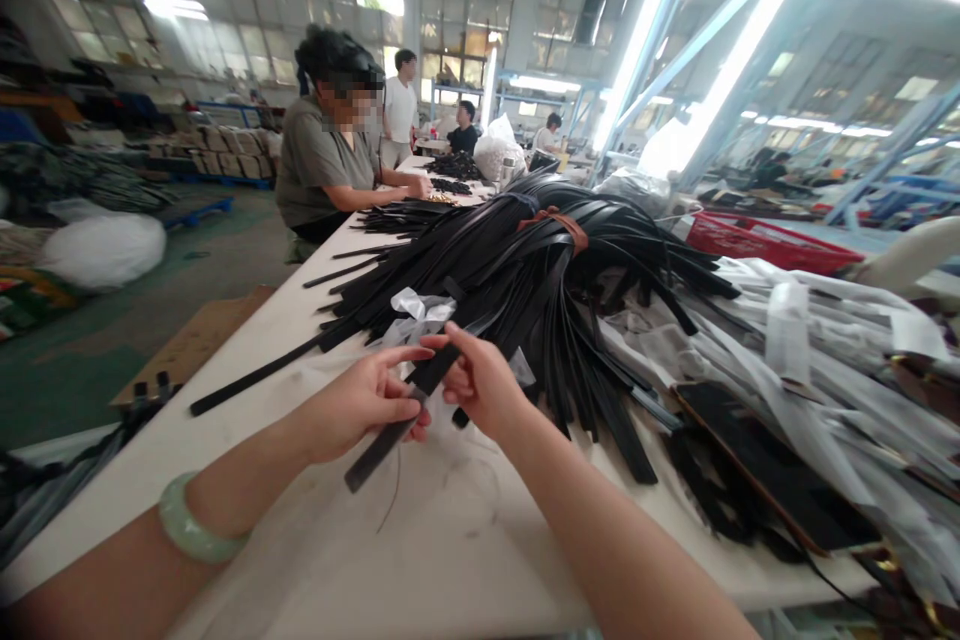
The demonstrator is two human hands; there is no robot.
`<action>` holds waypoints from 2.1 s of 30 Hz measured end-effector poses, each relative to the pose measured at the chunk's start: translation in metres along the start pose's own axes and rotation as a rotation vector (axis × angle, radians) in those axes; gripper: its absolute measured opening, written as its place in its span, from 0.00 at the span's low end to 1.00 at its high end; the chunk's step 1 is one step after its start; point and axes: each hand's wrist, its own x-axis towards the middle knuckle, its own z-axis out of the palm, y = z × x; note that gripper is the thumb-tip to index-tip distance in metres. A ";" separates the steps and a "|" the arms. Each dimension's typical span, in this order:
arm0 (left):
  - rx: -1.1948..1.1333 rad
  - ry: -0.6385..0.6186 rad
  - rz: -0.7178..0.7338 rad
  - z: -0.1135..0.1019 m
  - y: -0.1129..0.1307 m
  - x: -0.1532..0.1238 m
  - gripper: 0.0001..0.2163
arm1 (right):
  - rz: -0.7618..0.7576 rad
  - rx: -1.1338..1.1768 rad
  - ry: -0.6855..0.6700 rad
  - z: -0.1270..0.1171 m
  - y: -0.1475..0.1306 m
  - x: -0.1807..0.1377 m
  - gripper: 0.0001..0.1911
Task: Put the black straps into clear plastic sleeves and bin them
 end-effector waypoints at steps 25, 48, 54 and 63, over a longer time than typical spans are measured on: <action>0.007 -0.062 0.019 -0.006 0.010 -0.007 0.41 | -0.280 -0.230 0.264 0.007 0.012 -0.001 0.21; -0.118 -0.308 -0.277 -0.008 -0.005 -0.005 0.25 | -0.535 -0.230 0.237 0.003 -0.008 -0.010 0.13; -0.244 -0.490 -0.337 -0.001 0.001 -0.009 0.17 | -0.579 -0.219 0.198 0.001 -0.024 -0.018 0.12; -0.201 -0.452 -0.178 0.018 0.006 -0.017 0.20 | -0.365 -0.331 -0.127 0.017 0.002 -0.032 0.15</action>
